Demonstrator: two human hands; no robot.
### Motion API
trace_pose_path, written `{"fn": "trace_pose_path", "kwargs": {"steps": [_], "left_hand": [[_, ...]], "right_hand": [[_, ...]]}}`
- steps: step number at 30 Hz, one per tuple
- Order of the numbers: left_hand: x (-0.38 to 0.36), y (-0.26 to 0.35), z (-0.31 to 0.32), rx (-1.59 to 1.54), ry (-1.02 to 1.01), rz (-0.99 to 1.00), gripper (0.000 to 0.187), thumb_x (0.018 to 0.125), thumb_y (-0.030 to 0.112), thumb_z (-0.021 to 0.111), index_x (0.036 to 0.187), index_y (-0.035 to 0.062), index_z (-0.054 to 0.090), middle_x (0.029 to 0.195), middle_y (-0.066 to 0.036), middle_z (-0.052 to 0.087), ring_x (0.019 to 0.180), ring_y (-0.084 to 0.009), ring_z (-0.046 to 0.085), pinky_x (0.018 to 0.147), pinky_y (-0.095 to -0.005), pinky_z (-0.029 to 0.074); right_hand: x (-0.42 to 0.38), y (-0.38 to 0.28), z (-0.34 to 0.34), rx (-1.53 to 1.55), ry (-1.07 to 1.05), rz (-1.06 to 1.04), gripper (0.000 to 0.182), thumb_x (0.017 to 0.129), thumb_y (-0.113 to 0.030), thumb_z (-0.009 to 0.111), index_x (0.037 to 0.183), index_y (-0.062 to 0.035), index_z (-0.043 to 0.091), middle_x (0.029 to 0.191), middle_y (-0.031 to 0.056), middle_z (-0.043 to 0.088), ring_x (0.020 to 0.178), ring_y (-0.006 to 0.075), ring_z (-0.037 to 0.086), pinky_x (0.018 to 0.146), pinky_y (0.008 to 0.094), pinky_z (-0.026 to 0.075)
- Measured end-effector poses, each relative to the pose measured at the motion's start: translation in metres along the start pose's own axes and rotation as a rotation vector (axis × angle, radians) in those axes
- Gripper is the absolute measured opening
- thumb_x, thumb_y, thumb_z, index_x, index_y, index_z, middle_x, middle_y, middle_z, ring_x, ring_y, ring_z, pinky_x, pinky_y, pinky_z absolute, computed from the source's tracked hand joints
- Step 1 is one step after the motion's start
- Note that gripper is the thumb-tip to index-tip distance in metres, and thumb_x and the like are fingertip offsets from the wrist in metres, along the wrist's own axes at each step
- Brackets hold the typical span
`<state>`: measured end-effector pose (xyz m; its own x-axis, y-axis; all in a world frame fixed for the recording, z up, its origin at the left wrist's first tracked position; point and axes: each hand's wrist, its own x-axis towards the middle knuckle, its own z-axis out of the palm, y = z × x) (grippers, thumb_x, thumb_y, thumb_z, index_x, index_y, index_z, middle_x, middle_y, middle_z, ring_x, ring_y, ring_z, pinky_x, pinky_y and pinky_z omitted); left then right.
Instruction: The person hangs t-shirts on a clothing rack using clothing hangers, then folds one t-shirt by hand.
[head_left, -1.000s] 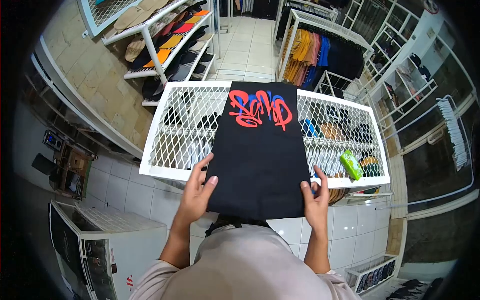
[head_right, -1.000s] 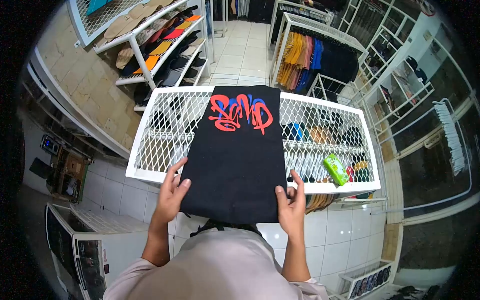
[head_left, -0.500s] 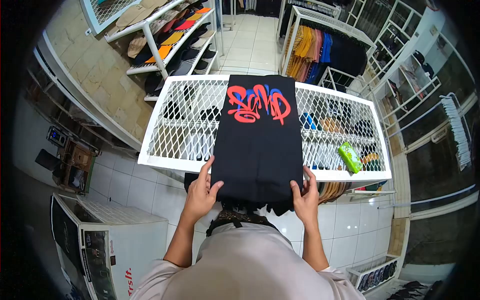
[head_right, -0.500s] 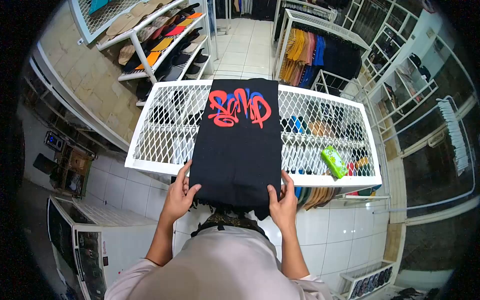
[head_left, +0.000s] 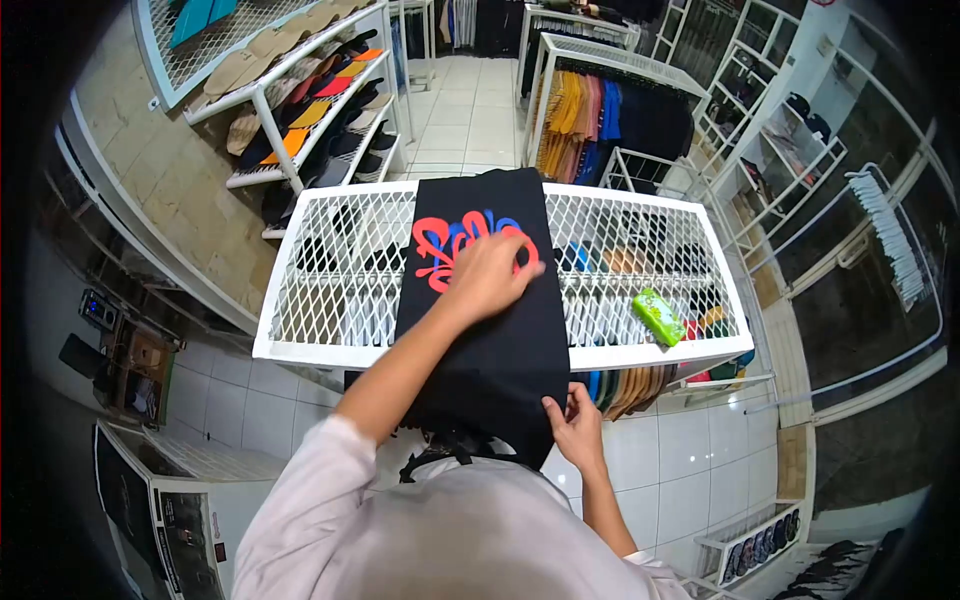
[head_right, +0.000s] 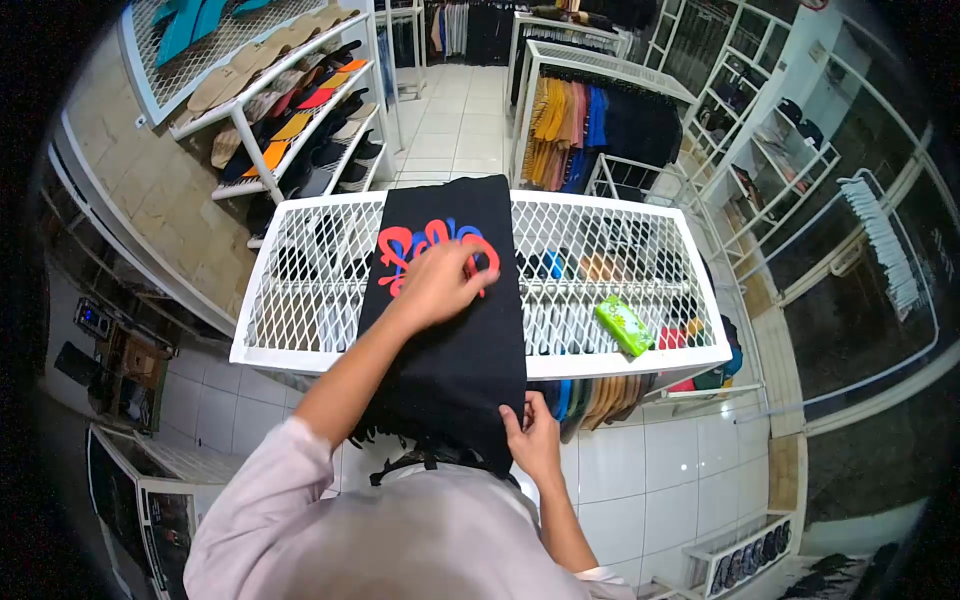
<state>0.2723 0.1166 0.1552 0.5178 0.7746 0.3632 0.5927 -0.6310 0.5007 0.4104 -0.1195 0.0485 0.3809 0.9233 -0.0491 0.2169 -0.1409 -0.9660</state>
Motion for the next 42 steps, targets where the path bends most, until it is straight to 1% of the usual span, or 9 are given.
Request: {"fn": "trace_pose_path", "kwargs": {"steps": [4,6,14,16,20,22,26,33,42], "left_hand": [[0.113,-0.044,0.084,0.173,0.153,-0.064,0.042,0.087,0.046,0.076,0.098,0.0054,0.076,0.103,-0.02,0.071,0.102,-0.0396,0.066,0.085,-0.0506,0.055],[0.137,-0.056,0.107,0.238,0.168,-0.129,0.042,0.085,0.046,0.077,0.095,0.0057,0.074,0.104,-0.019,0.07,0.103,-0.0398,0.066,0.083,-0.0521,0.055],[0.139,-0.059,0.146,0.409,0.317,-0.101,0.02,0.093,0.025,0.067,0.105,0.0091,0.068,0.105,-0.013,0.064,0.104,-0.0335,0.064,0.084,-0.05,0.054],[0.144,-0.068,0.15,0.318,0.348,-0.141,0.018,0.094,0.024,0.066,0.103,0.0085,0.068,0.105,-0.014,0.065,0.103,-0.0356,0.063,0.085,-0.0501,0.054],[0.158,-0.082,0.127,-0.211,0.298,-0.407,0.027,0.098,0.03,0.063,0.102,0.0034,0.067,0.107,-0.022,0.071,0.106,-0.0418,0.066,0.092,-0.051,0.052],[0.157,-0.103,0.103,-0.388,0.355,-0.429,0.037,0.1,0.036,0.059,0.103,-0.0002,0.067,0.104,-0.026,0.071,0.103,-0.0435,0.067,0.091,-0.0491,0.052],[0.128,-0.146,0.056,-0.61,0.588,-0.444,0.034,0.104,0.031,0.056,0.107,-0.0017,0.065,0.101,-0.021,0.071,0.097,-0.0329,0.069,0.088,-0.0426,0.052],[0.083,-0.177,0.062,-0.781,0.515,-0.429,0.028,0.109,0.028,0.052,0.116,0.0018,0.061,0.103,-0.005,0.061,0.099,-0.0141,0.056,0.093,-0.0291,0.045],[0.083,-0.179,0.067,-0.686,0.568,-0.393,0.028,0.107,0.03,0.053,0.107,0.0021,0.059,0.1,-0.018,0.068,0.093,-0.0366,0.066,0.084,-0.0454,0.051]], "right_hand": [[0.007,0.017,0.009,0.013,0.046,-0.053,0.021,0.092,-0.012,0.075,0.105,-0.0011,0.063,0.074,0.0018,0.063,0.064,0.0065,0.048,0.058,0.0264,0.043],[0.005,-0.012,0.005,-0.177,0.049,0.021,0.026,0.089,-0.019,0.079,0.101,0.0006,0.066,0.083,0.0106,0.072,0.068,0.0158,0.062,0.066,0.0311,0.05],[0.02,-0.015,0.03,-0.11,0.355,-0.086,0.042,0.082,-0.034,0.087,0.094,0.0024,0.07,0.078,0.0164,0.071,0.069,0.0327,0.068,0.065,0.0388,0.052],[0.016,-0.027,0.028,-0.18,0.335,-0.064,0.033,0.082,-0.02,0.088,0.1,0.0029,0.073,0.091,0.0149,0.077,0.08,0.0213,0.074,0.073,0.031,0.056],[0.016,-0.044,0.038,-0.358,0.442,-0.285,0.028,0.081,-0.017,0.087,0.097,0.0019,0.074,0.087,0.0157,0.074,0.077,0.0295,0.073,0.07,0.0346,0.056],[0.015,-0.059,0.049,-0.387,0.407,-0.532,0.024,0.081,-0.014,0.085,0.097,0.001,0.075,0.086,0.0159,0.072,0.075,0.0335,0.07,0.068,0.0387,0.056],[0.02,-0.103,0.064,-0.415,-0.253,-0.694,0.031,0.085,-0.029,0.083,0.102,-0.004,0.079,0.085,0.0122,0.075,0.073,0.028,0.071,0.066,0.0373,0.058],[0.195,-0.133,0.061,-0.2,0.065,-0.459,0.021,0.096,-0.022,0.068,0.099,-0.003,0.078,0.095,0.0177,0.077,0.084,0.0327,0.075,0.076,0.0399,0.058],[0.337,-0.086,0.097,-0.488,0.173,-0.226,0.032,0.088,-0.034,0.076,0.092,-0.0024,0.077,0.088,0.0205,0.075,0.088,0.0386,0.073,0.081,0.0441,0.056]]}}
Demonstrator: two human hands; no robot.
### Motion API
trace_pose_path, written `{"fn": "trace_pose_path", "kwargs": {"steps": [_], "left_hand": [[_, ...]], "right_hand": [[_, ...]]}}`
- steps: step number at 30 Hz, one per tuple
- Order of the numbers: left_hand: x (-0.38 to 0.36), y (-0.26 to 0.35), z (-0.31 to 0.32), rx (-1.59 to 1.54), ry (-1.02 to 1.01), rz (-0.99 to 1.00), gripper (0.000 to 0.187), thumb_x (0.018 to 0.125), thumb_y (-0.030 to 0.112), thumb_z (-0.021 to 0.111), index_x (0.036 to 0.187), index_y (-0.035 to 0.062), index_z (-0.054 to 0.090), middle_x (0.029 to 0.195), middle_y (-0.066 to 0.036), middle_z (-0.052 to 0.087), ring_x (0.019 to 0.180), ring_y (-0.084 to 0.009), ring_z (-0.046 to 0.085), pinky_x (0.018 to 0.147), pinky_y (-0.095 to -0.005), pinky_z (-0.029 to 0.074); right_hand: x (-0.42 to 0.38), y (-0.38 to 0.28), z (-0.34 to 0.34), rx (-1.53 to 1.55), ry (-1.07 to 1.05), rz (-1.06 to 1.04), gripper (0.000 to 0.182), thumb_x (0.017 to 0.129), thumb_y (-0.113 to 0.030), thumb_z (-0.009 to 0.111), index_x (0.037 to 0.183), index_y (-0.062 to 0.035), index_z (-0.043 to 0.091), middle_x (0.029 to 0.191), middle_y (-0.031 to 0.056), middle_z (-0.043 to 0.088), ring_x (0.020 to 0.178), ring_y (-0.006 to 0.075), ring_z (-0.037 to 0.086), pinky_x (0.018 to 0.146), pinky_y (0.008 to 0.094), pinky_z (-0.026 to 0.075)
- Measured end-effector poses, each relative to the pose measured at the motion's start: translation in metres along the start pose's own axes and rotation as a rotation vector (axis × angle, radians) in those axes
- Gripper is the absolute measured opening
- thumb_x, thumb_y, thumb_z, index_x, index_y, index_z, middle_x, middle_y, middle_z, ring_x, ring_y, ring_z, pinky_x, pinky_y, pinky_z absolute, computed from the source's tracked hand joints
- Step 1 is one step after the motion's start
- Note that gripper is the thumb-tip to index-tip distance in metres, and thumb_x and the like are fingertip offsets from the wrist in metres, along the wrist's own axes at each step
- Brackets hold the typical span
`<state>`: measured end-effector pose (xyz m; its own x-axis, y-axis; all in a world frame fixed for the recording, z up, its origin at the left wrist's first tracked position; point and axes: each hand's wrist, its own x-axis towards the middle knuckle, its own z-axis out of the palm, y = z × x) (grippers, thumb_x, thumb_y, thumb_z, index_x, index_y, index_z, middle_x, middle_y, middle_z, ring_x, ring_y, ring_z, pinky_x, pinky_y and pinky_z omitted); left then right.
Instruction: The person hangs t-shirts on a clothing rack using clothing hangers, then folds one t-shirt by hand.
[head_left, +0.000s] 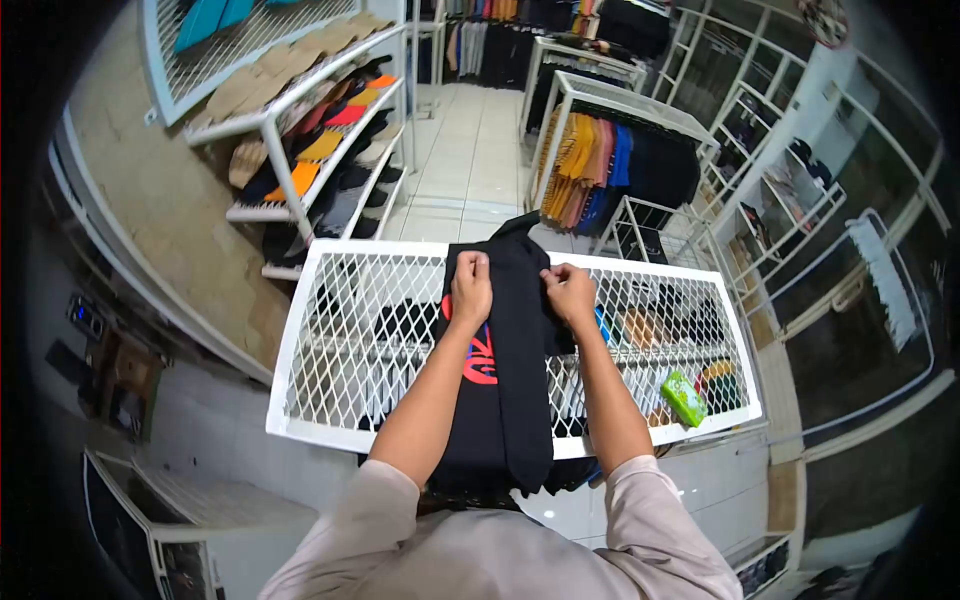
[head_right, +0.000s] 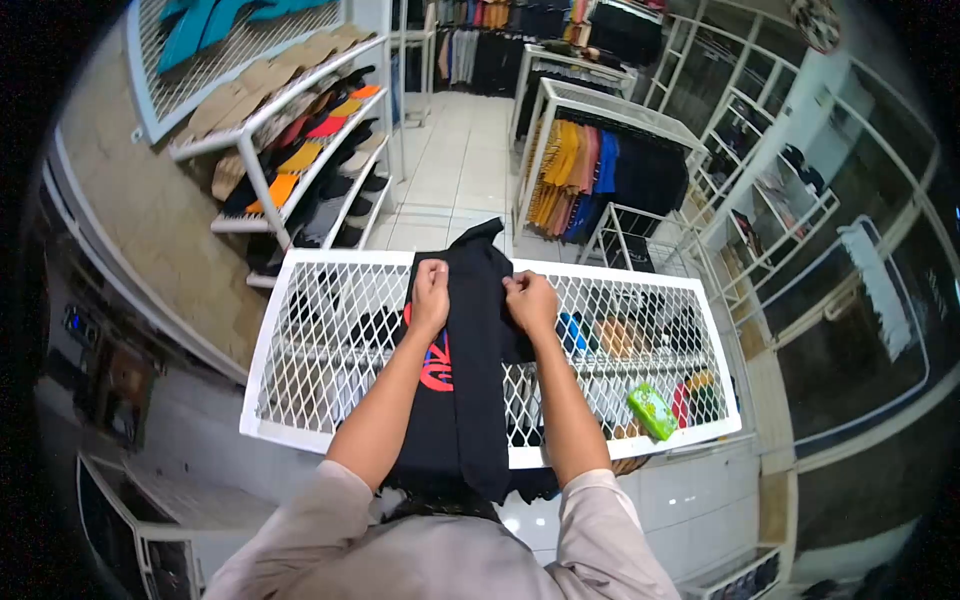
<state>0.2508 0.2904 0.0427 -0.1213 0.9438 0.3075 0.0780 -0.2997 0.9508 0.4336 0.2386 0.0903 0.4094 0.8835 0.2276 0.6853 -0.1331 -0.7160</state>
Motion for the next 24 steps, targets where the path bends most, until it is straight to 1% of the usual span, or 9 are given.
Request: {"fn": "trace_pose_path", "kwargs": {"steps": [2,4,5,6,9,14,16,18,24], "left_hand": [[-0.004,0.033,-0.01,0.221,0.037,-0.025,0.027,0.105,0.031,0.057,0.104,0.0044,0.062,0.102,-0.017,0.069,0.101,-0.0369,0.064,0.091,-0.0467,0.048],[-0.007,0.031,-0.019,0.724,0.266,0.263,0.025,0.097,0.03,0.068,0.106,0.007,0.067,0.103,-0.013,0.069,0.104,-0.0356,0.061,0.095,-0.0456,0.044],[-0.005,0.026,-0.023,0.883,0.326,0.244,0.034,0.089,0.031,0.075,0.114,0.0088,0.07,0.113,-0.013,0.067,0.117,-0.0334,0.055,0.103,-0.0508,0.037],[-0.008,0.033,-0.03,1.009,0.322,0.174,0.036,0.085,0.03,0.079,0.111,0.0063,0.072,0.119,-0.014,0.064,0.12,-0.0339,0.053,0.102,-0.0497,0.037],[-0.008,0.039,-0.035,0.953,0.323,0.229,0.024,0.087,0.024,0.076,0.097,0.0019,0.075,0.118,-0.015,0.065,0.122,-0.0326,0.051,0.101,-0.0479,0.036],[-0.004,0.04,-0.034,0.974,0.225,0.179,0.015,0.096,0.017,0.065,0.099,0.0029,0.069,0.108,-0.014,0.067,0.116,-0.0288,0.055,0.097,-0.0464,0.036],[0.001,0.051,-0.036,0.771,0.323,0.185,0.016,0.102,0.02,0.058,0.105,0.0043,0.06,0.1,-0.015,0.07,0.102,-0.0337,0.064,0.09,-0.049,0.043],[0.007,0.065,-0.046,0.692,0.252,0.053,0.018,0.109,0.024,0.045,0.113,0.0063,0.047,0.096,-0.023,0.07,0.084,-0.0457,0.07,0.073,-0.0579,0.051],[0.032,0.072,-0.081,0.79,0.306,0.117,0.017,0.108,0.023,0.047,0.11,0.0065,0.049,0.102,-0.023,0.07,0.089,-0.0462,0.069,0.075,-0.0572,0.052]], "right_hand": [[0.002,0.002,0.001,0.093,0.077,0.001,0.033,0.092,-0.035,0.074,0.091,-0.0015,0.071,0.08,0.0186,0.072,0.078,0.0373,0.071,0.074,0.0444,0.053],[0.007,0.009,0.003,0.123,0.133,-0.041,0.034,0.096,-0.034,0.069,0.096,0.0002,0.067,0.079,0.0196,0.07,0.076,0.038,0.069,0.074,0.0451,0.052],[0.008,0.011,0.003,0.116,0.15,-0.059,0.034,0.098,-0.033,0.067,0.099,0.0009,0.066,0.08,0.0207,0.07,0.076,0.0385,0.069,0.075,0.045,0.052],[0.005,0.005,-0.003,0.115,0.169,-0.075,0.034,0.1,-0.033,0.065,0.102,0.0017,0.064,0.082,0.0218,0.07,0.077,0.039,0.068,0.075,0.0448,0.052],[0.007,0.006,-0.008,0.079,0.148,-0.066,0.031,0.102,-0.033,0.062,0.108,-0.0024,0.064,0.086,0.0219,0.071,0.08,0.0395,0.069,0.077,0.0454,0.052],[0.0,-0.012,-0.032,-0.019,0.175,-0.073,0.028,0.102,-0.033,0.062,0.109,-0.0057,0.064,0.09,0.0242,0.072,0.085,0.0451,0.068,0.079,0.0477,0.052],[0.01,-0.008,-0.051,-0.052,0.264,-0.187,0.025,0.101,-0.03,0.062,0.109,-0.0062,0.065,0.092,0.025,0.072,0.088,0.0464,0.069,0.078,0.0477,0.053],[0.026,-0.008,-0.089,-0.062,0.272,-0.19,0.02,0.099,-0.024,0.064,0.105,-0.0059,0.067,0.097,0.025,0.072,0.093,0.0467,0.069,0.079,0.0489,0.053],[0.081,0.04,-0.153,-0.512,0.324,-0.12,0.026,0.098,-0.036,0.064,0.106,-0.0128,0.071,0.097,0.0206,0.074,0.095,0.0451,0.07,0.081,0.0516,0.054]]}}
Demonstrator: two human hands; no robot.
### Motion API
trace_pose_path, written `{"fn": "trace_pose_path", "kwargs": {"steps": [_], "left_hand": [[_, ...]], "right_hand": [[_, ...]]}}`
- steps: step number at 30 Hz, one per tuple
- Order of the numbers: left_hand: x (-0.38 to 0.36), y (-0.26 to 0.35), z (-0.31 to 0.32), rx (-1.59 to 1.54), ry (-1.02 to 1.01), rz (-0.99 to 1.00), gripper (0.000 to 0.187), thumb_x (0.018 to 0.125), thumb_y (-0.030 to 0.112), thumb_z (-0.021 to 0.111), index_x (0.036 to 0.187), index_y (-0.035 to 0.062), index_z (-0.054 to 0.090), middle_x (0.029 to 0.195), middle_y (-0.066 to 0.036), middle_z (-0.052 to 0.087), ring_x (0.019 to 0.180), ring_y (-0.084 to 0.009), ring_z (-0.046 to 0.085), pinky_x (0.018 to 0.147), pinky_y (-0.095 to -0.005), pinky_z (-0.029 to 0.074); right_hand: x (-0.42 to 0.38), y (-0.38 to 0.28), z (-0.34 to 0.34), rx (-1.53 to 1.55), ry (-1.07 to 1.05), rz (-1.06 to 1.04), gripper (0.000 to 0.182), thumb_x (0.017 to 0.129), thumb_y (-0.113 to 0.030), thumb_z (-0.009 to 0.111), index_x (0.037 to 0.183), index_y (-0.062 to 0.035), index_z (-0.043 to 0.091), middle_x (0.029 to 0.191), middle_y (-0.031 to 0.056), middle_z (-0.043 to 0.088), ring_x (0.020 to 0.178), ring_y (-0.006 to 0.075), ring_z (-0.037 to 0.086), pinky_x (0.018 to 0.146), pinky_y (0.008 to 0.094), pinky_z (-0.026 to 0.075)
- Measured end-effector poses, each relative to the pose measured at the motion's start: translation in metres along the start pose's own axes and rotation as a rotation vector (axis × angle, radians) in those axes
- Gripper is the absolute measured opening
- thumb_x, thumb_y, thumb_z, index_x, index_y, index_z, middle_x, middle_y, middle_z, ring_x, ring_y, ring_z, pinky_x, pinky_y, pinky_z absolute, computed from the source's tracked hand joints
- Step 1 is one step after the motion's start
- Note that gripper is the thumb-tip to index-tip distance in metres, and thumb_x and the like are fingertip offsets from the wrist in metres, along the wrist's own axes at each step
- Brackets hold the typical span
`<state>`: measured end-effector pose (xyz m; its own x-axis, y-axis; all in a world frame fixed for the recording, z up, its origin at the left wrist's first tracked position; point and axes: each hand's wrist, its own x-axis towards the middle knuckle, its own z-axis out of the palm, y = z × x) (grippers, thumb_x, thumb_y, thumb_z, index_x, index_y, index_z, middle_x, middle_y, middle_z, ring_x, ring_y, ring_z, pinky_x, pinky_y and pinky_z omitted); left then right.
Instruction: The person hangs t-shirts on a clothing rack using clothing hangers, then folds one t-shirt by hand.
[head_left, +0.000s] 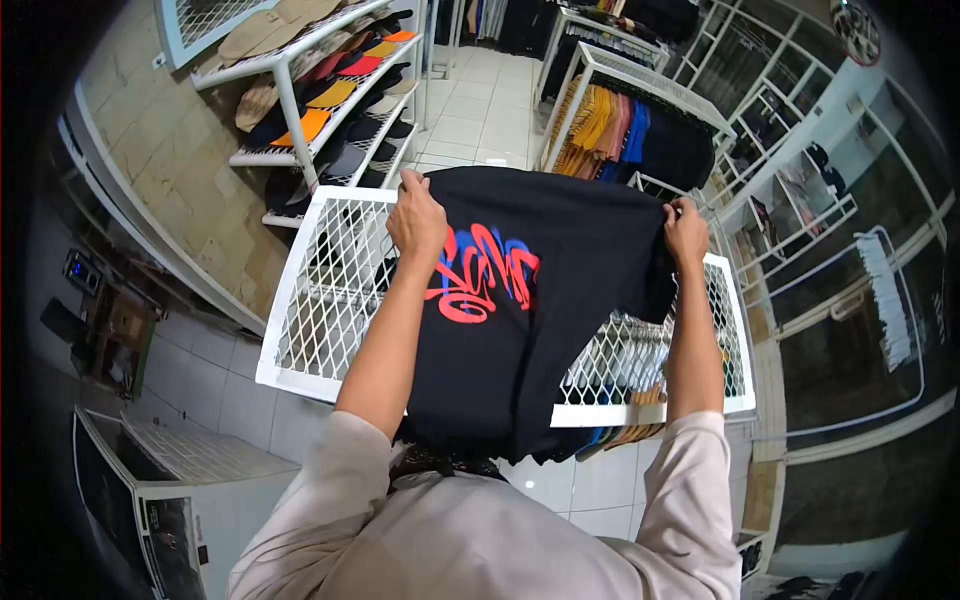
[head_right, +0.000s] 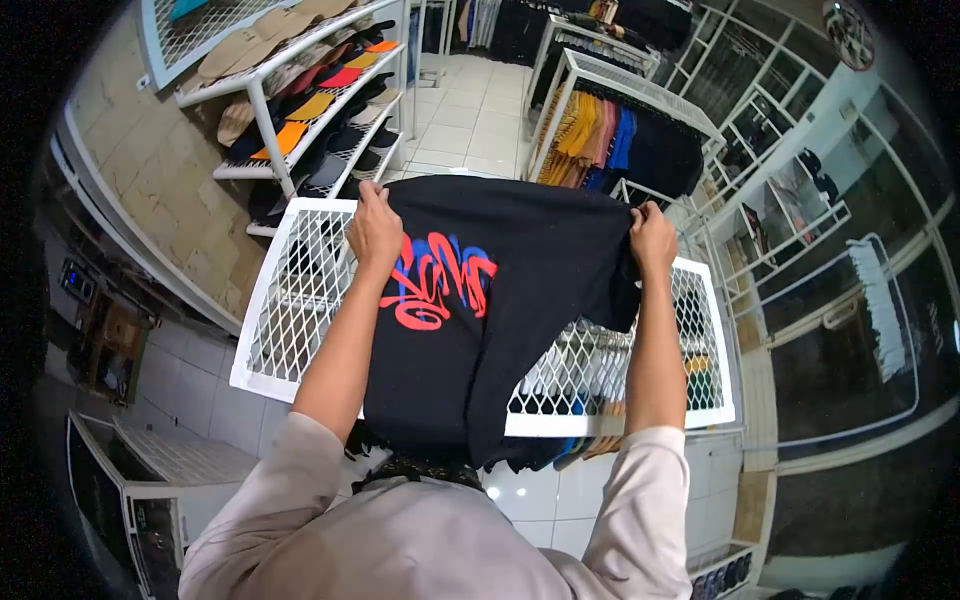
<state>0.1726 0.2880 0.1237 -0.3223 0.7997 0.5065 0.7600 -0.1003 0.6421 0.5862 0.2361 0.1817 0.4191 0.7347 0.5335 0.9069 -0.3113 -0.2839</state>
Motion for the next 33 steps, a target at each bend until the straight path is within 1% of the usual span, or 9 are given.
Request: {"fn": "trace_pose_path", "kwargs": {"steps": [4,6,9,13,22,25,28,30,33], "left_hand": [[-0.015,-0.022,-0.009,0.126,-0.068,0.169,0.038,0.101,0.038,0.061,0.116,0.0031,0.056,0.104,-0.024,0.067,0.101,-0.0435,0.067,0.085,-0.0553,0.052],[-0.04,-0.027,-0.051,0.047,-0.187,0.176,0.049,0.1,0.048,0.061,0.113,0.0006,0.061,0.106,-0.027,0.067,0.101,-0.0452,0.066,0.087,-0.0536,0.051],[-0.103,-0.024,-0.141,0.096,-0.513,0.083,0.05,0.101,0.051,0.059,0.094,0.0019,0.062,0.081,-0.02,0.07,0.078,-0.0428,0.069,0.07,-0.0527,0.05],[-0.175,-0.027,-0.204,0.105,-0.7,-0.024,0.039,0.092,0.042,0.075,0.082,0.0051,0.064,0.075,-0.013,0.067,0.069,-0.0346,0.066,0.064,-0.0467,0.049],[-0.205,-0.025,-0.197,0.0,-0.524,0.02,0.025,0.096,0.026,0.071,0.087,0.0047,0.061,0.08,-0.011,0.064,0.075,-0.0315,0.065,0.069,-0.0451,0.048],[-0.206,-0.03,-0.198,-0.263,-0.376,-0.059,0.027,0.104,0.026,0.061,0.094,0.0015,0.056,0.076,-0.017,0.063,0.068,-0.0323,0.062,0.067,-0.0443,0.047],[-0.204,-0.036,-0.208,-0.32,-0.282,-0.201,0.025,0.108,0.024,0.055,0.098,0.0018,0.051,0.065,-0.007,0.045,0.059,-0.0169,0.04,0.058,-0.0372,0.037],[-0.2,-0.044,-0.214,-0.383,-0.264,-0.278,0.023,0.109,0.023,0.053,0.098,0.0027,0.05,0.064,-0.002,0.038,0.058,-0.0118,0.034,0.055,-0.0343,0.033],[-0.202,-0.045,-0.224,-0.352,-0.322,-0.248,0.023,0.109,0.022,0.053,0.098,0.0027,0.05,0.061,-0.002,0.038,0.056,-0.0121,0.033,0.054,-0.0349,0.031]], "right_hand": [[-0.031,-0.003,0.006,-0.238,0.224,-0.103,0.031,0.092,-0.035,0.071,0.115,-0.0142,0.071,0.111,0.019,0.069,0.106,0.0411,0.065,0.089,0.054,0.049],[-0.074,-0.02,-0.01,-0.01,0.2,-0.067,0.036,0.092,-0.036,0.071,0.118,-0.0115,0.069,0.112,0.0186,0.066,0.109,0.039,0.062,0.091,0.0535,0.047],[-0.17,-0.038,-0.047,0.428,-0.077,0.033,0.028,0.097,-0.032,0.067,0.097,-0.0042,0.072,0.089,0.0177,0.073,0.082,0.0375,0.071,0.075,0.0448,0.054],[-0.267,-0.062,-0.068,0.392,-0.404,0.21,0.039,0.094,-0.038,0.071,0.082,-0.0011,0.071,0.078,0.0174,0.072,0.074,0.0381,0.071,0.069,0.0446,0.053],[-0.272,-0.077,-0.042,0.32,-0.259,0.068,0.031,0.093,-0.033,0.071,0.082,-0.0039,0.069,0.075,0.0126,0.067,0.078,0.0343,0.066,0.076,0.0459,0.046],[-0.27,-0.06,-0.035,0.711,-0.135,0.159,0.031,0.102,-0.03,0.064,0.093,-0.0009,0.064,0.075,0.0135,0.066,0.071,0.0304,0.066,0.067,0.0413,0.05],[-0.256,-0.017,-0.035,1.316,-0.292,0.726,0.029,0.108,-0.034,0.056,0.105,-0.0056,0.063,0.088,0.0019,0.064,0.076,0.0167,0.061,0.072,0.0347,0.051],[-0.243,-0.006,-0.047,1.455,-0.136,0.699,0.029,0.107,-0.032,0.058,0.112,-0.0043,0.062,0.09,-0.0003,0.063,0.081,0.0121,0.059,0.076,0.0279,0.051],[-0.232,0.019,-0.059,0.954,-0.156,0.462,0.026,0.105,-0.031,0.061,0.104,-0.0046,0.061,0.093,0.0042,0.06,0.085,0.0132,0.056,0.078,0.0317,0.047]]}}
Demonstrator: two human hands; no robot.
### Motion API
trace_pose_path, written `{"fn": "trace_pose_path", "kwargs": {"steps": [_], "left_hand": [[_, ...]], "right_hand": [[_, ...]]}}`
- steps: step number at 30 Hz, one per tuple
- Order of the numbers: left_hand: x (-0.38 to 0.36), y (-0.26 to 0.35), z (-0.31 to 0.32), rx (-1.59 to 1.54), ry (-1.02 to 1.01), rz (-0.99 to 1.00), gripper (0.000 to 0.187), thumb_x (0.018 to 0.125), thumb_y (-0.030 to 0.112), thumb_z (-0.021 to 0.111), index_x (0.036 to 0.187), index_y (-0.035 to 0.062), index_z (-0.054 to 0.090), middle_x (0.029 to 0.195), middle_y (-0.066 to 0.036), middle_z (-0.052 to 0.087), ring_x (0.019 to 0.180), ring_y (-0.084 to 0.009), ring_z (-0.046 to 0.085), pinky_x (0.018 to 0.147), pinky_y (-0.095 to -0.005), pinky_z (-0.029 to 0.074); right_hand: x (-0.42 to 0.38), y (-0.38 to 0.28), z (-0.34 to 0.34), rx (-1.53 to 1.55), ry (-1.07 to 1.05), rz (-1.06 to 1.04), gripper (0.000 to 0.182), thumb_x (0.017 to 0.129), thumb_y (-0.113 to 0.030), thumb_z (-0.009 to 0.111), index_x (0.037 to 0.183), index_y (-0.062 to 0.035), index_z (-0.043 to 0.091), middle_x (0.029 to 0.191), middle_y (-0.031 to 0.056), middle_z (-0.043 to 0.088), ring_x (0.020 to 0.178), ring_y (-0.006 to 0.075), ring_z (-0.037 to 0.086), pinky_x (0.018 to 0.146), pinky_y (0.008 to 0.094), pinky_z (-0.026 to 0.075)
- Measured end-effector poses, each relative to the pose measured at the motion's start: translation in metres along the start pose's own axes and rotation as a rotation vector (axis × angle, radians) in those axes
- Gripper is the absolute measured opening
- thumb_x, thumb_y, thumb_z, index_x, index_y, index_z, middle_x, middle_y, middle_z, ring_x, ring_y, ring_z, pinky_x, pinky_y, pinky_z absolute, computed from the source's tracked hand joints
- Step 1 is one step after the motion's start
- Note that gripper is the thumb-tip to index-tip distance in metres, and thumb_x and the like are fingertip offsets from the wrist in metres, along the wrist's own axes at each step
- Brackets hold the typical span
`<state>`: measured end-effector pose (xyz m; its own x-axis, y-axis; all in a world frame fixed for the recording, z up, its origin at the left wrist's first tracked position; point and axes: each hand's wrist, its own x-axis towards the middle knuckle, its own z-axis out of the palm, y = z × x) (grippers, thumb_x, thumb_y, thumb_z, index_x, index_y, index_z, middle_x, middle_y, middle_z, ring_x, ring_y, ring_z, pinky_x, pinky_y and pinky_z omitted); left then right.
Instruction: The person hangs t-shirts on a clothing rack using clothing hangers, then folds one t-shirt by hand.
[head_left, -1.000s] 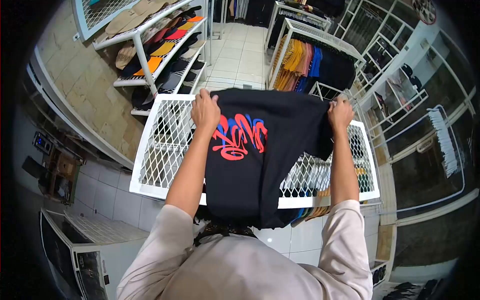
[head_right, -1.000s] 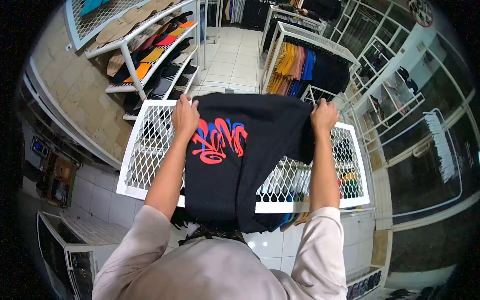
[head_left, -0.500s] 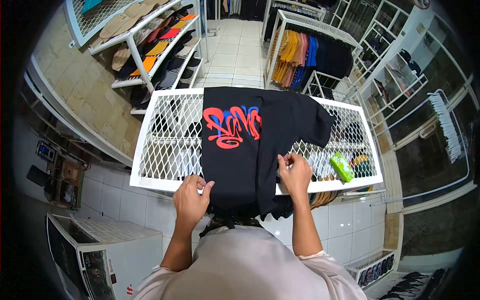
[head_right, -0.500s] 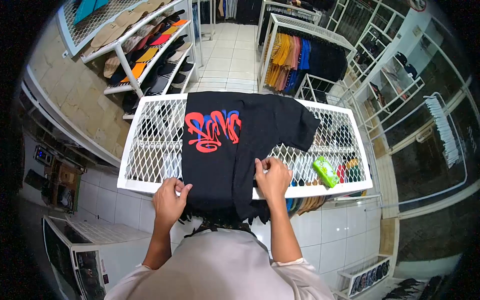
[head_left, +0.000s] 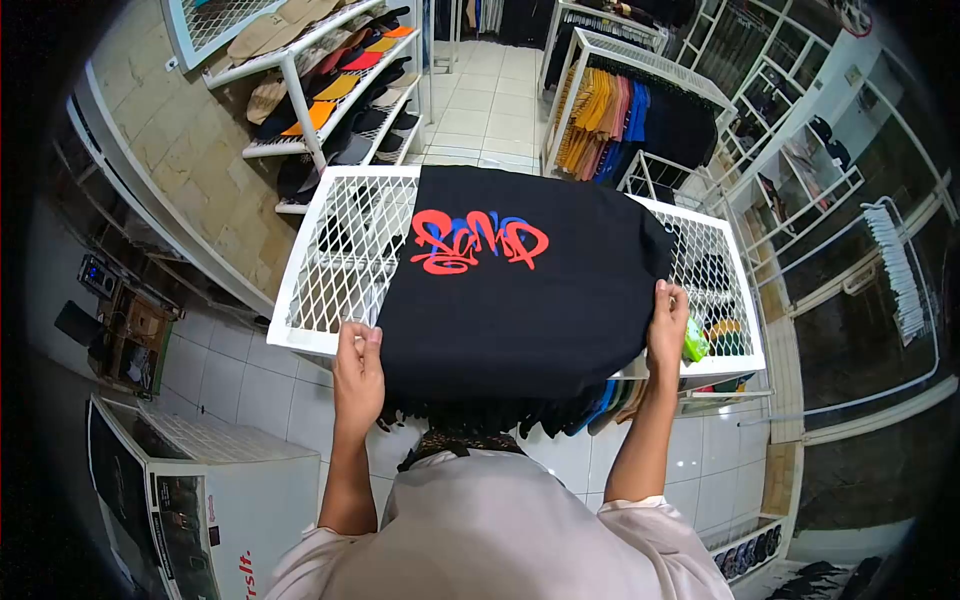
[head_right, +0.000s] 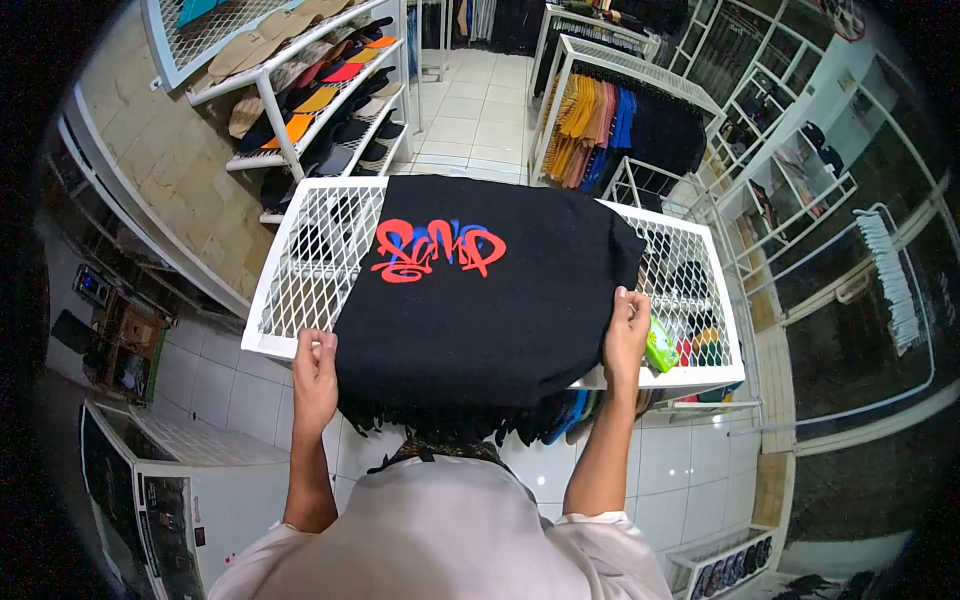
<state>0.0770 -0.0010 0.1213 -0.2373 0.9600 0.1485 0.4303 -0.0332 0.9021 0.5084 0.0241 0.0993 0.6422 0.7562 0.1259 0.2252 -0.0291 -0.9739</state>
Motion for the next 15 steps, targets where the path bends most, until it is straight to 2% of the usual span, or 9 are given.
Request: {"fn": "trace_pose_path", "kwargs": {"steps": [1,4,5,7,8,9,10,12,15], "left_hand": [[-0.004,0.0,-0.001,0.023,-0.055,-0.004,0.023,0.109,0.022,0.055,0.098,0.0025,0.05,0.06,-0.003,0.04,0.055,-0.0122,0.035,0.054,-0.0346,0.033],[-0.012,-0.008,-0.003,0.047,-0.173,-0.044,0.022,0.107,0.021,0.058,0.098,0.002,0.05,0.06,-0.004,0.047,0.055,-0.0127,0.04,0.054,-0.0336,0.037],[-0.014,-0.013,-0.003,0.044,-0.231,-0.081,0.022,0.105,0.02,0.061,0.099,0.0017,0.051,0.061,-0.005,0.051,0.055,-0.013,0.044,0.055,-0.0328,0.04],[-0.02,-0.028,-0.005,0.065,-0.248,-0.102,0.024,0.101,0.019,0.066,0.098,0.0005,0.052,0.064,-0.008,0.059,0.057,-0.0135,0.052,0.059,-0.0315,0.045],[-0.021,-0.032,-0.003,0.018,-0.231,-0.084,0.024,0.1,0.019,0.068,0.099,0.0001,0.053,0.065,-0.009,0.061,0.057,-0.0139,0.054,0.059,-0.0317,0.046],[-0.024,-0.033,-0.002,-0.029,-0.216,-0.068,0.025,0.099,0.018,0.07,0.099,-0.0003,0.054,0.065,-0.01,0.063,0.057,-0.0143,0.056,0.059,-0.032,0.046],[-0.025,-0.03,-0.003,-0.051,-0.228,-0.113,0.022,0.098,0.015,0.071,0.101,0.0015,0.053,0.067,-0.002,0.06,0.064,-0.0056,0.052,0.062,-0.0254,0.045],[-0.024,-0.024,-0.006,-0.048,-0.231,-0.141,0.023,0.098,0.016,0.072,0.102,0.0011,0.055,0.068,-0.003,0.062,0.064,-0.0056,0.053,0.062,-0.0254,0.046],[-0.024,-0.029,-0.008,-0.011,-0.23,-0.13,0.025,0.096,0.019,0.076,0.096,-0.0012,0.062,0.07,-0.003,0.066,0.066,-0.0061,0.056,0.063,-0.0254,0.047]], "right_hand": [[-0.008,-0.023,-0.002,-0.232,0.043,-0.013,0.026,0.103,-0.029,0.065,0.104,-0.0041,0.061,0.096,0.008,0.061,0.086,0.0178,0.06,0.078,0.0359,0.048],[-0.043,-0.058,0.017,-0.857,0.349,-0.433,0.026,0.094,-0.023,0.07,0.109,-0.0032,0.065,0.107,0.0221,0.064,0.098,0.0449,0.063,0.084,0.0516,0.049],[-0.045,-0.052,0.021,-0.855,0.349,-0.436,0.026,0.094,-0.023,0.07,0.109,-0.0032,0.065,0.107,0.0221,0.064,0.098,0.0449,0.063,0.084,0.0516,0.049],[-0.05,-0.027,0.035,-0.758,0.122,-0.644,0.033,0.093,-0.025,0.072,0.118,-0.0041,0.066,0.107,0.0206,0.064,0.101,0.0426,0.063,0.087,0.0509,0.05],[-0.054,-0.017,0.043,-0.854,-0.002,-0.533,0.034,0.092,-0.026,0.072,0.118,-0.0042,0.069,0.107,0.0195,0.064,0.102,0.0403,0.062,0.088,0.0499,0.049],[-0.06,-0.016,0.053,-0.967,-0.045,-0.549,0.031,0.091,-0.026,0.073,0.113,-0.0042,0.072,0.106,0.0182,0.065,0.1,0.0381,0.063,0.086,0.048,0.05],[-0.059,-0.018,0.065,-0.895,-0.029,-0.588,0.03,0.091,-0.027,0.073,0.112,-0.0043,0.073,0.106,0.0176,0.065,0.099,0.0373,0.063,0.085,0.0472,0.05],[-0.053,-0.038,0.1,-0.751,-0.026,-0.69,0.029,0.09,-0.025,0.073,0.109,-0.0038,0.074,0.103,0.0166,0.066,0.097,0.0368,0.065,0.083,0.0474,0.051],[-0.042,-0.075,0.172,-0.527,-0.225,-0.732,0.024,0.09,-0.025,0.073,0.1,-0.0032,0.073,0.094,0.0181,0.068,0.089,0.0381,0.067,0.078,0.0471,0.054]]}}
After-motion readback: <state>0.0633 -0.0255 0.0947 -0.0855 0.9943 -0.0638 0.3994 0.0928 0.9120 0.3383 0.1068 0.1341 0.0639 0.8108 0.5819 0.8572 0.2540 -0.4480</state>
